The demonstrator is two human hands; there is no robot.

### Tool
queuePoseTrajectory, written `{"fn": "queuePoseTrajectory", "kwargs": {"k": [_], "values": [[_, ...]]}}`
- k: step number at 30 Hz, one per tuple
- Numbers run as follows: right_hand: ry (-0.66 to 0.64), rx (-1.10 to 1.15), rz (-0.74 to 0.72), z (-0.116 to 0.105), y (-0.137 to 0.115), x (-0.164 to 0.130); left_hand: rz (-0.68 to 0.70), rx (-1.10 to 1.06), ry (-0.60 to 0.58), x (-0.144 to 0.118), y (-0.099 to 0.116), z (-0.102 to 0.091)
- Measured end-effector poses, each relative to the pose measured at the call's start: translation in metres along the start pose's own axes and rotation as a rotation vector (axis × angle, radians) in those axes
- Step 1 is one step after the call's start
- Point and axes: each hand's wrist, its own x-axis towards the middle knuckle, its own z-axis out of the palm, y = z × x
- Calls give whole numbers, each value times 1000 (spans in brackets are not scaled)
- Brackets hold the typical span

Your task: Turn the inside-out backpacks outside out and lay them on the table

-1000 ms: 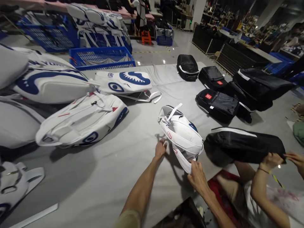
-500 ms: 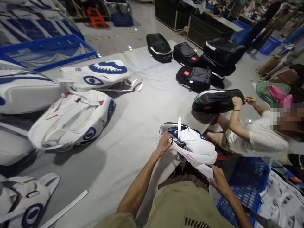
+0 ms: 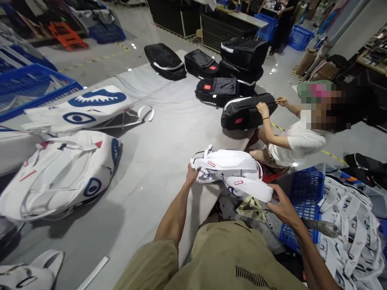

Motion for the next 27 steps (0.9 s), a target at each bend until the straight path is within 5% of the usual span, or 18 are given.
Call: {"fn": "queuePoseTrajectory", "kwargs": {"k": [4,8,16,18,22,25,27], "values": [[65,136,-57,-5,-50,14,55,-53,-111,-62,3,53],[127,271,-54,-13,-68,18,261,-188,-302,-133,13,92],[309,417,-40,-37,-43,-3,445,-323,-709,-239,27,93],[340,425,-9,-42,-40,-13,437,-292,-647,-268,30,101],[281,455,-56,-60,-26,-35,342,-216,-261,-315,41,120],[326,487,-66,-74,11,-57,343,-131,-125,-333,58,122],[429,473,86,-74,47,-80,363,-66,-106,-339,69,118]]}}
